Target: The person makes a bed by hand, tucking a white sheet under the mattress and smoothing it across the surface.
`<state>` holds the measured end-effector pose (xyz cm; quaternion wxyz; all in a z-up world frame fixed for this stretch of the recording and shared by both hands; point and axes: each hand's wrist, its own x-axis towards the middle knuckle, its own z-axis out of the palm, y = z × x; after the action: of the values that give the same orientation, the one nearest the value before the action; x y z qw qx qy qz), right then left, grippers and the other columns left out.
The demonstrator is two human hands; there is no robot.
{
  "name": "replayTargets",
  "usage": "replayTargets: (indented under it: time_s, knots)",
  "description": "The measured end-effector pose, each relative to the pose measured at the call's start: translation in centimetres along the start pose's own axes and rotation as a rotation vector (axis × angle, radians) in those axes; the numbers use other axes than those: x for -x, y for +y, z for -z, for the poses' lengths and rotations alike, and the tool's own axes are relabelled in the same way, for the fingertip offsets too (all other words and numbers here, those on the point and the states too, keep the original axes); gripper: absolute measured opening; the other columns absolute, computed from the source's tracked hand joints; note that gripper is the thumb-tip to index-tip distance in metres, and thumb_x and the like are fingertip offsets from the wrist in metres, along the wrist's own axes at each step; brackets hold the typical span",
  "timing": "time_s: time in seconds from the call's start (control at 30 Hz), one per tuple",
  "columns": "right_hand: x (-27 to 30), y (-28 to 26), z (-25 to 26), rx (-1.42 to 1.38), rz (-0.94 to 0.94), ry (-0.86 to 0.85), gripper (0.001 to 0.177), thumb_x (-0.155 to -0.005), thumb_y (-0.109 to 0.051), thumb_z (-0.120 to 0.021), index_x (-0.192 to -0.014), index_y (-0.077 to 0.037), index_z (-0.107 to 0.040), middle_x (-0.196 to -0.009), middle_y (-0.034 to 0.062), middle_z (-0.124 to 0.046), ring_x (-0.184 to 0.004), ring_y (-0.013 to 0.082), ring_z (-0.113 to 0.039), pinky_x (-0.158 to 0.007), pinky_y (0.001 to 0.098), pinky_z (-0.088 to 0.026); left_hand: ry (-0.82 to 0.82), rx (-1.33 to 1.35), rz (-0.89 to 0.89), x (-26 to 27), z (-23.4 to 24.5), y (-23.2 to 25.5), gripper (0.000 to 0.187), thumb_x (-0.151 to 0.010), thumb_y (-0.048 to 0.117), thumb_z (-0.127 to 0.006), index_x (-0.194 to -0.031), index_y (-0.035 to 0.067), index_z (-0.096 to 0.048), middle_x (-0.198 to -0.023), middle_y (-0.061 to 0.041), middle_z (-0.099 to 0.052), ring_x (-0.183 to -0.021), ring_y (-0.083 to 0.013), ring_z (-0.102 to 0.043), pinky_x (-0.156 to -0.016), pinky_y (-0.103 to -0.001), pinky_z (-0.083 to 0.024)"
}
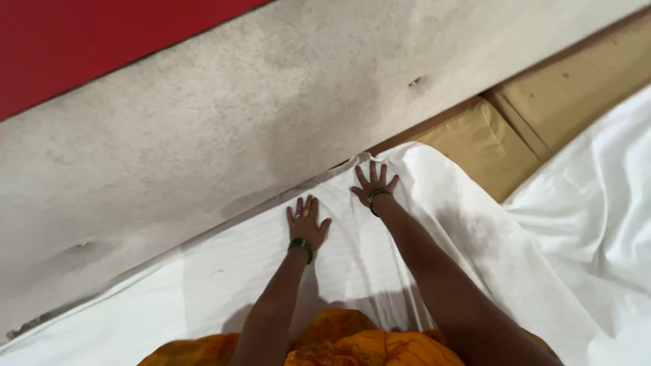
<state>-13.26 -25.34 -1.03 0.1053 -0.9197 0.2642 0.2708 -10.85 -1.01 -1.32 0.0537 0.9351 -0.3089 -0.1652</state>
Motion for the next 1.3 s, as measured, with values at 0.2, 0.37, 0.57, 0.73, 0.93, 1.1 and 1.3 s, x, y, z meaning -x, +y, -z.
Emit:
replayTargets:
  time_s: [0.2, 0.37, 0.57, 0.73, 0.93, 1.1, 1.3]
  knots:
    - [-1.7, 1.7, 0.9, 0.14, 0.131, -0.158, 0.083, -0.099, -0.07, -0.036, -0.163, -0.042, 0.008, -0.171, 0.0102, 0.022, -0.156, 0.0417, 0.017, -0.118, 0.0742, -0.003, 0.005, -0.012, -0.112, -4.1, 0.1, 7.0, 0.081, -0.101, 0.056, -0.04, -0.162, 0.008, -0.019, -0.172, -0.008, -0.011, -0.157, -0.0287, -0.008, -0.125, -0.054, -0.002]
    - [-3.6, 3.6, -0.8, 0.156, 0.225, -0.109, 0.079, -0.1, -0.067, -0.036, -0.163, -0.043, 0.006, -0.171, 0.0124, 0.02, -0.155, 0.0455, 0.018, -0.117, 0.0758, -0.003, -0.088, 0.072, -0.004, -8.4, 0.9, 9.3, 0.088, -0.101, 0.061, -0.04, -0.162, 0.006, -0.012, -0.172, -0.01, -0.004, -0.158, -0.0261, 0.0, -0.126, -0.049, 0.0]
    - [-4.5, 6.8, -2.6, -0.009, 0.426, 0.068, 0.071, -0.098, -0.055, -0.048, -0.16, -0.038, -0.018, -0.171, 0.0118, 0.001, -0.155, 0.042, 0.006, -0.117, 0.073, -0.005, -0.093, 0.107, 0.044, -10.3, 1.6, 8.6, 0.083, -0.099, 0.054, -0.044, -0.164, 0.016, -0.01, -0.173, -0.005, -0.004, -0.159, -0.0242, 0.0, -0.126, -0.05, 0.001]
    - [-7.4, 13.5, -4.3, -0.699, 0.586, 0.74, 0.027, -0.105, -0.018, -0.056, -0.131, -0.017, -0.063, -0.136, 0.01, -0.067, -0.128, 0.0295, -0.064, -0.109, 0.0411, -0.053, -0.144, 0.152, 0.11, -10.2, 3.2, 9.2, 0.086, -0.097, 0.055, -0.047, -0.164, 0.019, -0.008, -0.173, -0.003, -0.004, -0.159, -0.0228, -0.001, -0.126, -0.049, 0.002]
    - [-8.9, 13.2, -0.6, -0.374, 0.209, 0.751, 0.032, -0.098, -0.027, -0.063, -0.127, -0.015, -0.067, -0.11, 0.0157, -0.067, -0.103, 0.0358, -0.064, -0.085, 0.0479, -0.054, -0.162, 0.131, 0.127, -10.5, 2.8, 9.1, 0.09, -0.094, 0.058, -0.046, -0.164, 0.02, -0.006, -0.173, -0.004, -0.002, -0.159, -0.0248, 0.001, -0.125, -0.051, 0.004]
    - [-11.7, 11.5, 1.1, -0.285, 0.119, 0.636, 0.034, -0.101, -0.029, -0.053, -0.127, -0.01, -0.065, -0.119, 0.0153, -0.067, -0.106, 0.0353, -0.065, -0.081, 0.0497, -0.054, -0.144, 0.1, 0.102, -10.7, 2.1, 9.1, 0.09, -0.095, 0.059, -0.044, -0.165, 0.018, -0.004, -0.173, -0.006, -0.003, -0.158, -0.0261, 0.001, -0.125, -0.051, 0.005]
    - [-17.2, 12.0, -1.1, -0.011, 0.123, 0.572, 0.031, -0.1, -0.023, -0.051, -0.121, -0.009, -0.07, -0.123, 0.0141, -0.069, -0.112, 0.0302, -0.066, -0.086, 0.0433, -0.058, -0.161, 0.083, 0.121, -10.9, 2.1, 9.5, 0.092, -0.094, 0.062, -0.045, -0.164, 0.017, -0.005, -0.173, -0.005, -0.003, -0.159, -0.0252, 0.002, -0.125, -0.05, 0.006]
